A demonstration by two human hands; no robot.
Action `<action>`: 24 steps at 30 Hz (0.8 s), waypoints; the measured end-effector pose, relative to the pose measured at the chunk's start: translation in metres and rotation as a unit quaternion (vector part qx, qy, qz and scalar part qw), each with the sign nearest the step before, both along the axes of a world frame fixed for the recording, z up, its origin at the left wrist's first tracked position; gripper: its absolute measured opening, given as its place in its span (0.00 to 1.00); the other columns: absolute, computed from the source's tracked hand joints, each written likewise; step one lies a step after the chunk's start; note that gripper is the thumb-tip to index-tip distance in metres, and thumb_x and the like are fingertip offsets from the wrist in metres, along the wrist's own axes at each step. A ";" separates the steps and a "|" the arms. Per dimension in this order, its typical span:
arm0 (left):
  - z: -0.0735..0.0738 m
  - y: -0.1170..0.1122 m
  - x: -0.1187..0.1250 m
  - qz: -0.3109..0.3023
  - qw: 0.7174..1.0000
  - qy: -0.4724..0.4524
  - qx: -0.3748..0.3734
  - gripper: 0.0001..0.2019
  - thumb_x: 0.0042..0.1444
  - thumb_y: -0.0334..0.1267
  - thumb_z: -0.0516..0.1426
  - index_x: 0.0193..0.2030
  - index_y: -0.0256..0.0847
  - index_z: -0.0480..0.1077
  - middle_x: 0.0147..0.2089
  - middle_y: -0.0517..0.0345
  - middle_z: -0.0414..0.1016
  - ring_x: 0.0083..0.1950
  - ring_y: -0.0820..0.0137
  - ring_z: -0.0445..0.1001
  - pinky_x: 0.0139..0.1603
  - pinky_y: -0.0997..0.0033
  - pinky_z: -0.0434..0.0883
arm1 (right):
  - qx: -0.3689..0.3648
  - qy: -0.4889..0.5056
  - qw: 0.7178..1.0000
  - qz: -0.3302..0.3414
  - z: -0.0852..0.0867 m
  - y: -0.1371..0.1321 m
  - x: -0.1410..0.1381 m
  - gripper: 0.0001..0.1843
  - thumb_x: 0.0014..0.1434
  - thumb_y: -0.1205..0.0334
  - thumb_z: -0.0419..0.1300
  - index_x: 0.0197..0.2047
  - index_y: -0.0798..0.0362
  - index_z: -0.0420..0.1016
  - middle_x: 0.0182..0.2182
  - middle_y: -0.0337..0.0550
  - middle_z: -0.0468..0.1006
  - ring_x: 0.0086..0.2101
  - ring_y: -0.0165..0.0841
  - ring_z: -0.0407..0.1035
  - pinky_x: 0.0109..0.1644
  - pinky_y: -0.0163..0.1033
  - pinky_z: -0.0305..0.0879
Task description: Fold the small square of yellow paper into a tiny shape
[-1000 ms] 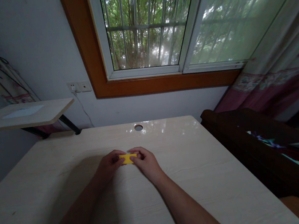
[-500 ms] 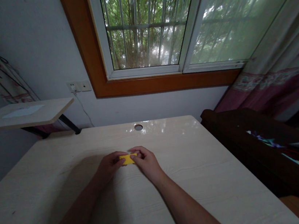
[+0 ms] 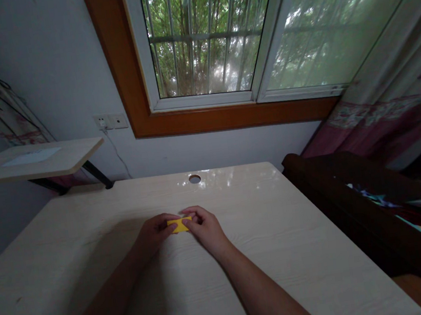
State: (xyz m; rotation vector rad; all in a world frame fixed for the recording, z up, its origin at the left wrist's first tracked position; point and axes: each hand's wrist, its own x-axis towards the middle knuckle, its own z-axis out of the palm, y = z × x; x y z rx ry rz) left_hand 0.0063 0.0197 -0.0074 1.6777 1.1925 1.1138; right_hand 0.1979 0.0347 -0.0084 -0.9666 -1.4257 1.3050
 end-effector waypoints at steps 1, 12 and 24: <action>0.000 0.000 0.000 -0.001 1.000 0.001 0.002 0.12 0.55 0.39 0.59 0.44 0.40 0.78 0.40 0.53 0.80 0.38 0.68 0.77 0.39 0.71 0.72 | -0.002 0.003 1.000 0.001 0.000 0.000 0.000 0.15 0.52 0.56 0.65 0.44 0.52 0.77 0.27 0.37 0.72 0.26 0.28 0.62 0.30 0.34 0.60; 0.008 -0.003 0.001 0.008 1.000 0.016 -0.003 0.11 0.55 0.39 0.59 0.43 0.38 0.78 0.37 0.53 0.80 0.36 0.69 0.76 0.37 0.73 0.70 | 0.008 -0.006 1.000 0.005 0.001 -0.001 0.001 0.15 0.54 0.57 0.64 0.45 0.51 0.77 0.30 0.38 0.74 0.28 0.29 0.64 0.31 0.34 0.61; 0.004 -0.001 0.002 0.012 1.000 0.005 -0.003 0.13 0.54 0.38 0.60 0.46 0.40 0.76 0.36 0.56 0.79 0.34 0.71 0.75 0.35 0.75 0.69 | 0.022 -0.012 1.000 0.013 -0.001 -0.001 -0.001 0.15 0.55 0.59 0.63 0.46 0.50 0.76 0.33 0.39 0.75 0.30 0.31 0.67 0.34 0.35 0.63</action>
